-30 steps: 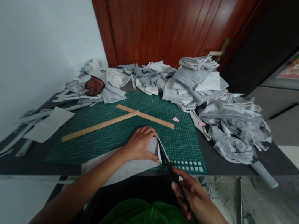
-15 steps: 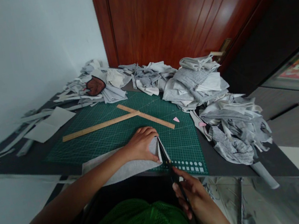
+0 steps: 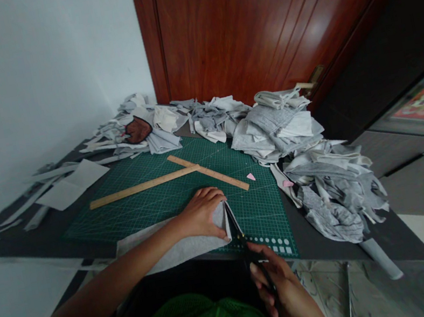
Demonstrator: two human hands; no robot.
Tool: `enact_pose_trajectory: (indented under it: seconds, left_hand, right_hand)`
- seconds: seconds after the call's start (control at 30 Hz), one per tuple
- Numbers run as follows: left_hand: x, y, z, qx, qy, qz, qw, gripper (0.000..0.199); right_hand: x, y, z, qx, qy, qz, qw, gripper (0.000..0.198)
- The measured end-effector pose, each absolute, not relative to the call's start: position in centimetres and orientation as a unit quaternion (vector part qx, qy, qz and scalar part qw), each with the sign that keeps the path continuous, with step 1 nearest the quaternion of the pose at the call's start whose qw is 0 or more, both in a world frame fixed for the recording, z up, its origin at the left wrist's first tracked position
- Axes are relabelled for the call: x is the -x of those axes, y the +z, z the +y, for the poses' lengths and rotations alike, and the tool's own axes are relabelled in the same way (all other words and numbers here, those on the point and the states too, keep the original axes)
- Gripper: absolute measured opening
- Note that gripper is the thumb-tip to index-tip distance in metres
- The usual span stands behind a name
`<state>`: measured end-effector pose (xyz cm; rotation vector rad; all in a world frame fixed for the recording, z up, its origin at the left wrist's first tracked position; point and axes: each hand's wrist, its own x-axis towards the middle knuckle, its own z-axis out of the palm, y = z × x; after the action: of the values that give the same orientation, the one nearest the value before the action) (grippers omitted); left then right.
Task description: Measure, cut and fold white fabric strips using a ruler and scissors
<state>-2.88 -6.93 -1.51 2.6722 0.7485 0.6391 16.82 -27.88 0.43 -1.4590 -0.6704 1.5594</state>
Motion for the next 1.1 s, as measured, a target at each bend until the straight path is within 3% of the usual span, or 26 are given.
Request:
enact_pose_trajectory:
  seconds: [0.23, 0.47, 0.8, 1.1]
  left_hand:
    - [2.8, -1.4, -7.1, -0.918, 0.230, 0.286, 0.153, 0.097]
    - [2.8, -1.5, -6.9, -0.923, 0.224, 0.275, 0.147, 0.087]
    - [3.0, -1.7, -6.7, -0.929, 0.224, 0.253, 0.153, 0.093]
    - [2.9, -1.9, -6.9, -0.920, 0.232, 0.270, 0.163, 0.103]
  right_hand:
    - [-17.2, 1.3, -27.6, 0.598, 0.620, -0.278, 0.425, 0.080]
    - [-17.6, 1.4, -27.8, 0.606, 0.618, -0.296, 0.404, 0.074]
    - [-16.4, 0.4, -27.9, 0.587, 0.619, -0.281, 0.439, 0.080]
    - [-16.5, 0.2, -27.5, 0.591, 0.610, -0.296, 0.437, 0.074]
